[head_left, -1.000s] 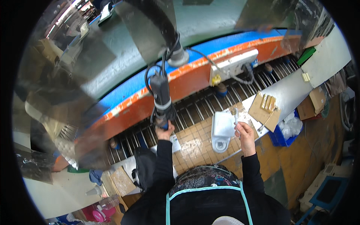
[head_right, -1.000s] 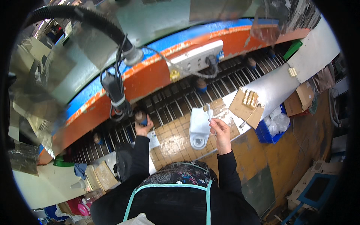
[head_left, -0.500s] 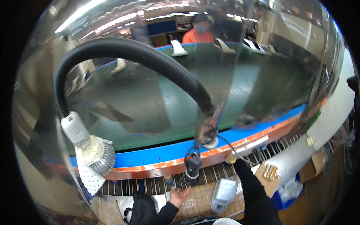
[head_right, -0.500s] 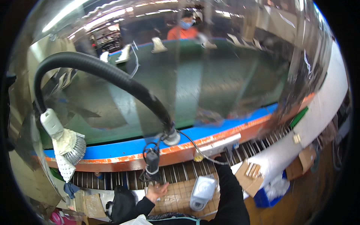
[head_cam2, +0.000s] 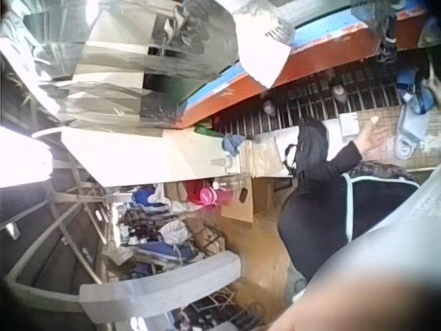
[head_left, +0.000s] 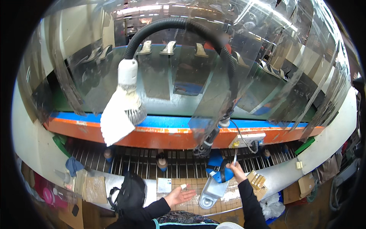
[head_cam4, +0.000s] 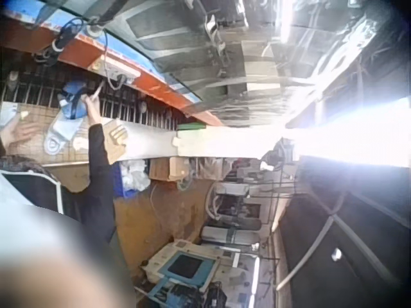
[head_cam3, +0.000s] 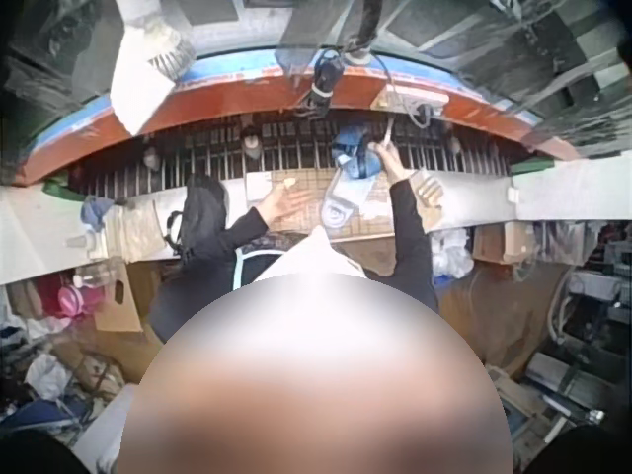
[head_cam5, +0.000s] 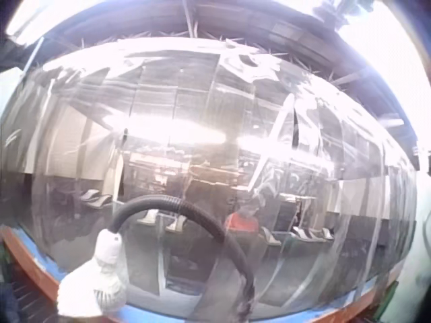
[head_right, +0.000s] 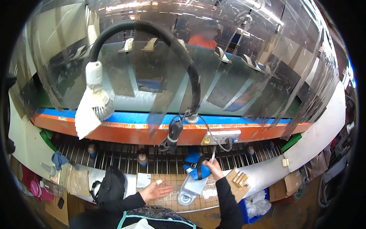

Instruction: The person holds a blue sandal and repeatedly applies a white adhesive from a small container onto the sole and strap areas using a small brush. The person rotates the sandal to access different sections and continues applying the adhesive throughout the clip.

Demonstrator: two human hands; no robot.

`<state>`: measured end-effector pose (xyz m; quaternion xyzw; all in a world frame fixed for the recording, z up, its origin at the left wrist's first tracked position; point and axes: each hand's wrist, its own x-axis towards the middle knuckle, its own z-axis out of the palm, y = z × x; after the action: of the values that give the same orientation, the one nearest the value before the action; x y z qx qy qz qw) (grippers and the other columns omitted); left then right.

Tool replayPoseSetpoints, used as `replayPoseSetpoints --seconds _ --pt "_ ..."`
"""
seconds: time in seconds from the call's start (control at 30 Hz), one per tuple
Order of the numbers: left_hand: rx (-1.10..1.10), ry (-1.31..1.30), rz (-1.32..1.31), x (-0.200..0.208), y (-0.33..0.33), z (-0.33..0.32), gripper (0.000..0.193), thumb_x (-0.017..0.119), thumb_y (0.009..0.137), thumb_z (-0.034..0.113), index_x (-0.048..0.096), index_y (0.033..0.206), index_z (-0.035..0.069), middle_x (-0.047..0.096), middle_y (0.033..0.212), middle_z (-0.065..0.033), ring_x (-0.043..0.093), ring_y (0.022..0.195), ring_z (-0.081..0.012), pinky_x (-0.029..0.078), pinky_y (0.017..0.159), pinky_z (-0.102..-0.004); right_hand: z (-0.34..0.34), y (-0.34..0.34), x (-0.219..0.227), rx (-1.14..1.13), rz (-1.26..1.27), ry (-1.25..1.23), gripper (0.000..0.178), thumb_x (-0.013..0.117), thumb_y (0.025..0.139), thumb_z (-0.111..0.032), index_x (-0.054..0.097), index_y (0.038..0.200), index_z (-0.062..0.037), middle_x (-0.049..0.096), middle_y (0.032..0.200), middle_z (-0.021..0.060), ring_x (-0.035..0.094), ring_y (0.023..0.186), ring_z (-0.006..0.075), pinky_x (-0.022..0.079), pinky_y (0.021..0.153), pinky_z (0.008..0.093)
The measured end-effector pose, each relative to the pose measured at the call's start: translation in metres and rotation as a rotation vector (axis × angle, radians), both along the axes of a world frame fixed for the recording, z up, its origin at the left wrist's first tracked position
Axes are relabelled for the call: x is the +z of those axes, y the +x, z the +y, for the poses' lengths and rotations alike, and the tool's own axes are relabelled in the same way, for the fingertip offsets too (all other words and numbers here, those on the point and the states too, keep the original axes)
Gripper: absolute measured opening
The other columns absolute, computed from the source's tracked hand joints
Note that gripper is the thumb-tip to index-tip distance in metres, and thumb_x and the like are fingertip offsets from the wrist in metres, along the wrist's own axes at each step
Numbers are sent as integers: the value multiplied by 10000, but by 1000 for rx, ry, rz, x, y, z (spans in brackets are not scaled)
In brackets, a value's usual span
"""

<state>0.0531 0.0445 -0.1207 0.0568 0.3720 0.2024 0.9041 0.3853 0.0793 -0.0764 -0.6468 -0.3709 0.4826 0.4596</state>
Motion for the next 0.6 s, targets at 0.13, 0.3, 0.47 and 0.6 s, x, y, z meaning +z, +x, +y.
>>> replayPoseSetpoints --seconds 0.13,0.3,0.47,0.6 --pt "-75 114 -200 19 -12 -7 643 621 914 414 346 1423 135 459 1407 -185 453 1310 -321 331 1087 -495 -80 -56 22 51 209 154 335 696 757 -122 458 991 -126 493 843 -40 499 746 49 389 646 192" --pt "-194 208 -422 20 -28 -31 701 668 892 371 340 1433 68 456 1417 -177 449 1307 -317 346 1083 -530 -150 -103 29 251 414 181 435 772 687 -144 425 949 -146 474 875 -43 479 773 58 364 669 182" --pt "-150 109 -367 -1 -58 -71 634 778 756 58 488 1315 -20 543 1337 -168 523 1230 -329 349 1111 -493 -187 -125 4 309 131 100 321 648 914 -215 466 1131 -65 582 925 15 581 863 126 464 784 256" --pt "-48 234 -252 8 -80 -91 623 750 751 10 498 1321 28 576 1287 -150 534 1214 -330 379 1092 -498 -204 -118 -17 17 26 170 370 382 1047 -279 583 896 -7 667 858 91 591 729 123 485 699 281"
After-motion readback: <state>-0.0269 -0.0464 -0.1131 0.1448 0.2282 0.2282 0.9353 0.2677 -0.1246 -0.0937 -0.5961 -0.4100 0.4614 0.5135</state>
